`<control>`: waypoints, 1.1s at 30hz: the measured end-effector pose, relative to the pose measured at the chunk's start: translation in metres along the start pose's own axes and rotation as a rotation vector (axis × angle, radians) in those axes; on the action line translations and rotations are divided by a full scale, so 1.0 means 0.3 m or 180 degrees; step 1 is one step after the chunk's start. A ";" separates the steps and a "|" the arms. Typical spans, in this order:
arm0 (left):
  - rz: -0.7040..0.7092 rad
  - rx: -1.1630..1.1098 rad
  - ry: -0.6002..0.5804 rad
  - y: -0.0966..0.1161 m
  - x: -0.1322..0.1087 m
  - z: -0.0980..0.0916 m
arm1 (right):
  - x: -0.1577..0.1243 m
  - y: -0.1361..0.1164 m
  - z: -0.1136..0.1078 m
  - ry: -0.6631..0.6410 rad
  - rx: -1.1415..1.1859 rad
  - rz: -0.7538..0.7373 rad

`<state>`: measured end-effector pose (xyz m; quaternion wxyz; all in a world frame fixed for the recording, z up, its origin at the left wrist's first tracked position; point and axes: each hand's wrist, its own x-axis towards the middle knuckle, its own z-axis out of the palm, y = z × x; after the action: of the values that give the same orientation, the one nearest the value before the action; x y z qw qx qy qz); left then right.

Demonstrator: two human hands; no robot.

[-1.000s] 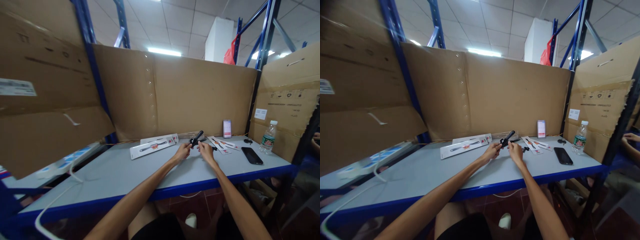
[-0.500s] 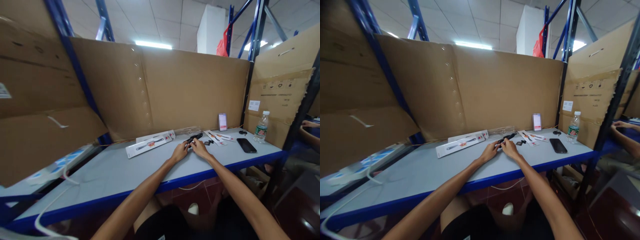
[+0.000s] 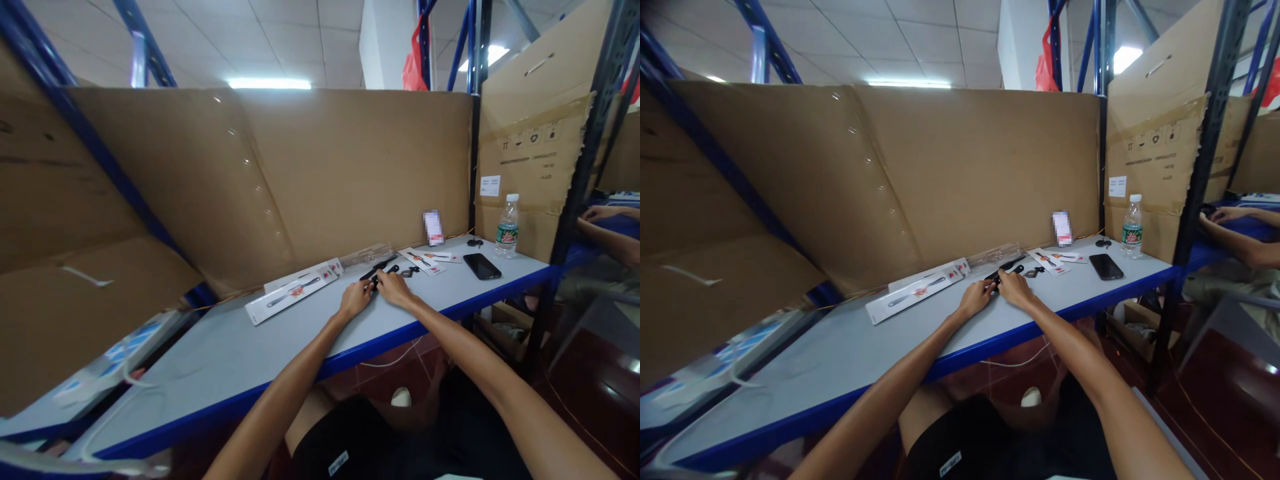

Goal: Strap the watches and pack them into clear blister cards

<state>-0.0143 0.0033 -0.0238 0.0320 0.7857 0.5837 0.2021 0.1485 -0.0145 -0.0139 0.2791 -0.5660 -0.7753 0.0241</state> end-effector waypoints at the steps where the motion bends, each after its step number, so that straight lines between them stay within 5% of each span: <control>1: -0.0054 -0.0123 0.0013 -0.007 0.008 0.003 | -0.007 -0.005 -0.005 0.0006 -0.0080 -0.0031; 11: -0.0600 -0.2375 -0.0137 -0.050 0.064 0.023 | -0.027 -0.026 -0.038 -0.0109 -0.0352 -0.0297; 18: -0.0711 -0.2549 -0.0301 -0.054 0.066 0.023 | -0.013 -0.021 -0.031 0.0065 -0.0335 0.0109; 33: -0.0719 -0.2555 -0.0322 -0.048 0.064 0.023 | -0.014 -0.020 -0.036 0.0027 -0.0226 -0.0190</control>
<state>-0.0203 0.0270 -0.0289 0.3863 0.6509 0.5388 0.3699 0.1491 -0.0234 -0.0042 0.2627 -0.5523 -0.7911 -0.0142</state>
